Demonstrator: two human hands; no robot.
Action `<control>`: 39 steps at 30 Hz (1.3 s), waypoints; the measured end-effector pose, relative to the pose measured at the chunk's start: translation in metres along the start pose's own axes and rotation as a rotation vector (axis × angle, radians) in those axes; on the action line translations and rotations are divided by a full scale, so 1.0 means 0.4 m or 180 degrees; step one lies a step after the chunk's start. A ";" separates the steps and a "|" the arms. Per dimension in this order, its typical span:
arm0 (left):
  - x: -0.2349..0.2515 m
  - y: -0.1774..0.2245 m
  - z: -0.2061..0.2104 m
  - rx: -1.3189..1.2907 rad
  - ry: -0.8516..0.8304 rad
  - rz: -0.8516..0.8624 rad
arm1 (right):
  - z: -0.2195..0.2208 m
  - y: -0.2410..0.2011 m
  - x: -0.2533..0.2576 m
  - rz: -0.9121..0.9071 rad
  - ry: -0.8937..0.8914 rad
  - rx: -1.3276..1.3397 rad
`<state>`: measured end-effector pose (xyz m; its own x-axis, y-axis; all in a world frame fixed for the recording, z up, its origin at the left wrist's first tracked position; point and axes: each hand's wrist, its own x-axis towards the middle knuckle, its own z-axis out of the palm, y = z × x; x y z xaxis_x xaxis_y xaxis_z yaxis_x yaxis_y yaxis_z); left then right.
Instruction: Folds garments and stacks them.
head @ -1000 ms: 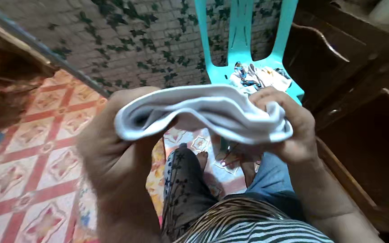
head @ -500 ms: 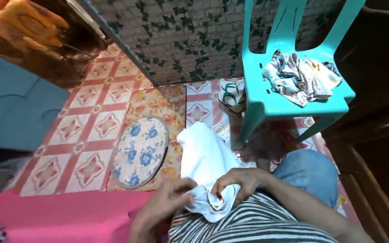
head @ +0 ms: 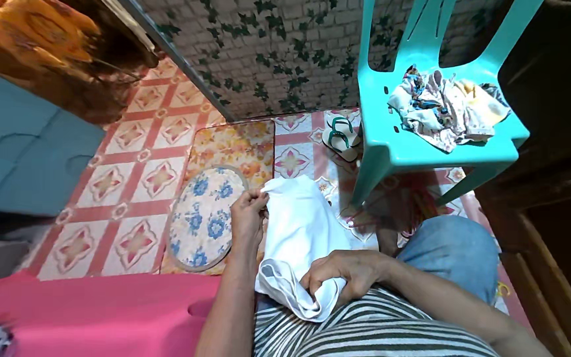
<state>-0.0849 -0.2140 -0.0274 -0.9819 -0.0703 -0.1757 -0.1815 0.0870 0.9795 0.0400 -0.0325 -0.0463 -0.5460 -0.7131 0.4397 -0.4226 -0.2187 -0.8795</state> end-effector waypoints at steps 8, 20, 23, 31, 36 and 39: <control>-0.056 -0.027 -0.066 -0.0952 0.0736 -0.0111 | 0.035 -0.018 0.069 0.0158 -0.0446 -0.0074; -0.130 0.001 -0.048 0.2113 -0.2025 0.1824 | 0.017 -0.026 0.060 0.0486 -0.0335 0.0082; -0.109 -0.005 -0.090 0.1135 -0.2271 0.1244 | -0.011 -0.053 0.078 0.0480 0.0402 0.0012; -0.108 -0.044 -0.104 -0.1530 -0.1144 0.0054 | -0.174 0.071 0.090 0.2039 0.3043 0.0941; -0.138 -0.040 -0.055 -0.0220 -0.0199 0.0591 | -0.128 0.080 0.065 0.1789 0.3752 0.1333; -0.144 -0.033 -0.068 0.0278 -0.0173 0.0691 | -0.127 0.050 0.066 0.1613 0.3724 0.1740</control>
<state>-0.0245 -0.2382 -0.0277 -0.9994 0.0128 0.0307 0.0325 0.1801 0.9831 -0.0197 -0.0217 -0.0431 -0.9503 0.1152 -0.2894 0.1874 -0.5306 -0.8266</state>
